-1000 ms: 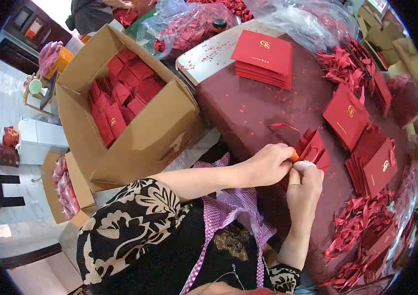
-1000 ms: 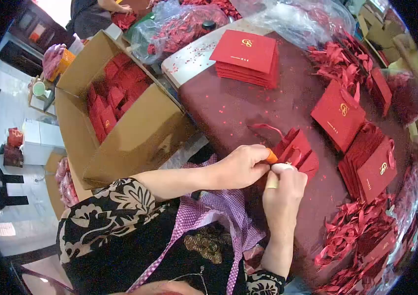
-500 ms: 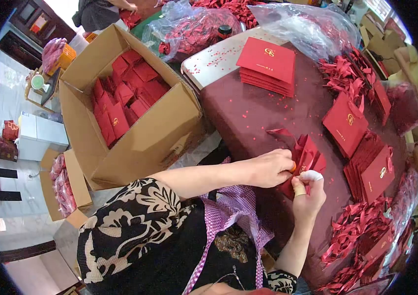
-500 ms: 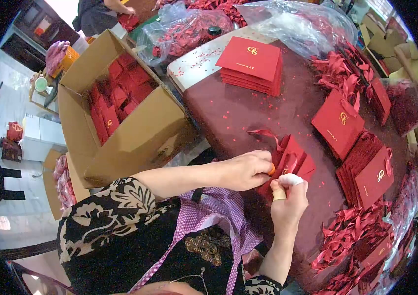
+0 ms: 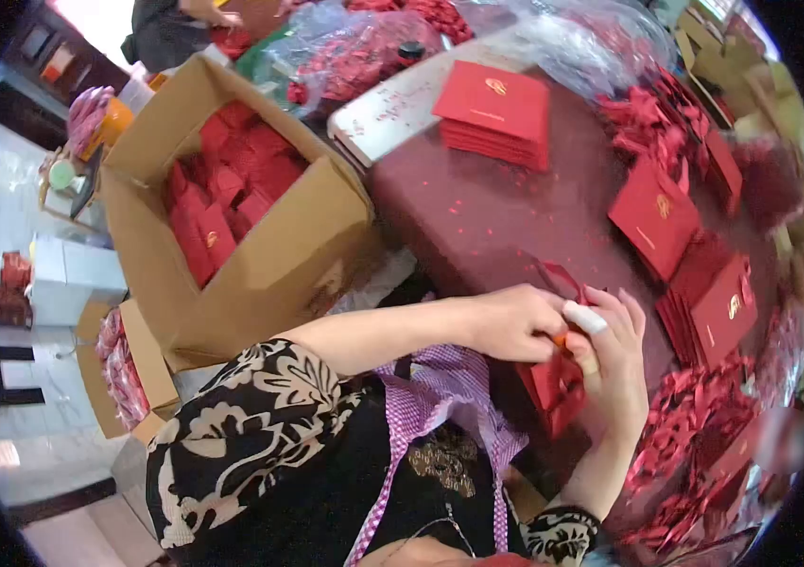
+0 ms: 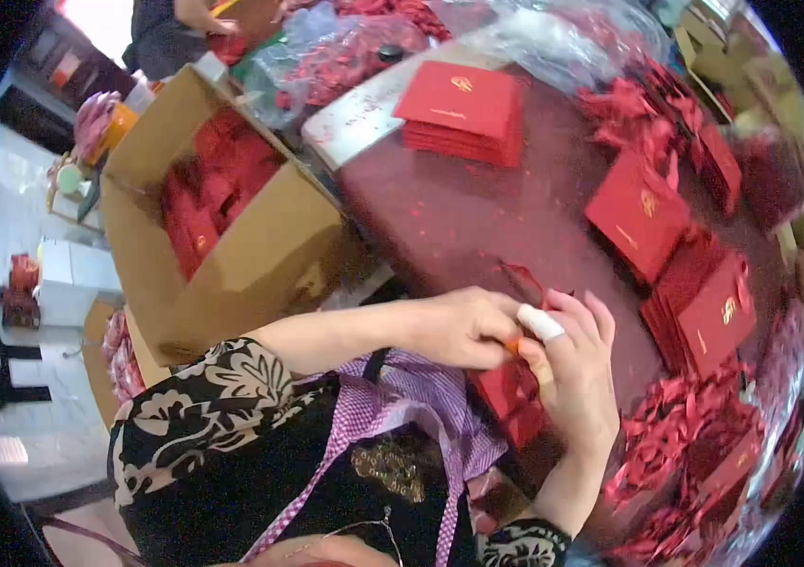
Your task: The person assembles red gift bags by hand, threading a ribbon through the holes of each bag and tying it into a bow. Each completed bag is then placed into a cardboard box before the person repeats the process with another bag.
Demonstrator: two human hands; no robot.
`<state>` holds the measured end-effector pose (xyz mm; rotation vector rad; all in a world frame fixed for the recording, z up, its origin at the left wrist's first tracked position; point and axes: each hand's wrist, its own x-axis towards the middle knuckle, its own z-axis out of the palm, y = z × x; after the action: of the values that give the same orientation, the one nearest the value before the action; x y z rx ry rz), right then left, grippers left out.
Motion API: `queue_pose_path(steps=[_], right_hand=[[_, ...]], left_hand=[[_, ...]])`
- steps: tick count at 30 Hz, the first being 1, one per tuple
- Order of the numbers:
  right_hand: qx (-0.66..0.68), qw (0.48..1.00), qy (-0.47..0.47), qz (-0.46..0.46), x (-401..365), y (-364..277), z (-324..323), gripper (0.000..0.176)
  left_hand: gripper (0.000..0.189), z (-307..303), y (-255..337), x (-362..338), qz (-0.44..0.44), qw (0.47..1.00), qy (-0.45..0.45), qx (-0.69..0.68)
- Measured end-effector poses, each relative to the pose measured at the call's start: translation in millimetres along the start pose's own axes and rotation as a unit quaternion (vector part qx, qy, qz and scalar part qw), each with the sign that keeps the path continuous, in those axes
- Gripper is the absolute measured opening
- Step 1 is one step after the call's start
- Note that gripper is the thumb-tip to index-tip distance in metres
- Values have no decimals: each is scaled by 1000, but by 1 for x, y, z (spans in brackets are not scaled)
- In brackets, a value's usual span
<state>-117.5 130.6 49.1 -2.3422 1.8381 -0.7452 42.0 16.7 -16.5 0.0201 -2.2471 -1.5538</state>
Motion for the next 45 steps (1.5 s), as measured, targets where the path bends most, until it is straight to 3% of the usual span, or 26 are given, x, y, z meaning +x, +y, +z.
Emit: queue_pose_path(steps=[3,4,9,11,13,18,20,22,24,25,28,29,32,33,34,35,36,38,39,41,42,45], right_hand=[[37,999,4,-4,-6,3,-3,18],[57,998,-6,-7,-10,5,-1,14],[148,988,-31,6,-21,13,10,20],[154,986,-57,6,-28,16,8,20],[210,977,-36,3,-34,18,8,21],[239,967,35,82,-43,31,16,26],[216,970,58,100,-41,37,19,21],[232,954,86,168,-39,40,20,19],[293,906,70,298,-39,39,14,20],[303,897,85,312,-40,42,17,19],[340,877,94,327,-37,40,23,20],[296,906,90,288,-33,39,24,19],[326,899,114,271,-27,31,30,16],[386,870,128,280,-26,27,27,16],[443,836,143,290,-25,23,24,15],[448,836,144,283,-27,25,27,16],[469,823,140,289,-29,25,29,16],[583,755,139,266,-30,22,31,15],[583,754,146,264,-30,23,40,14],[607,733,160,262,-30,23,45,14],[604,724,196,268,-30,22,48,15],[585,721,253,271,-29,20,56,15]], left_hand=[[7,-6,-4,-4,8,999,8,-37],[14,-8,-5,-4,-22,998,-1,-61],[9,-8,-15,-4,-124,973,-41,-189],[9,-20,-20,-2,-240,931,87,-261],[13,-50,-36,-3,-245,839,249,-418],[10,-64,-42,-7,-209,842,234,-439],[21,-54,-37,4,-238,910,276,-197],[32,-50,-29,6,-223,929,293,14],[33,-45,-22,2,-232,930,283,-22],[35,-42,-17,-1,-242,928,278,-57],[34,-25,-6,-7,-285,929,95,-217],[35,-17,-12,-11,-297,917,61,-257],[49,-7,-17,-15,-310,872,91,-369],[53,2,18,-2,-261,861,127,-417],[54,3,14,-3,-236,880,118,-396],[55,2,8,-4,-212,896,108,-375],[56,5,13,-1,-188,875,118,-430],[58,5,21,5,-206,879,147,-404],[47,9,23,9,-164,880,141,-424],[37,12,4,-2,-191,889,124,-397],[36,14,3,-4,-151,900,110,-394],[36,19,0,-3,-136,904,108,-391]])
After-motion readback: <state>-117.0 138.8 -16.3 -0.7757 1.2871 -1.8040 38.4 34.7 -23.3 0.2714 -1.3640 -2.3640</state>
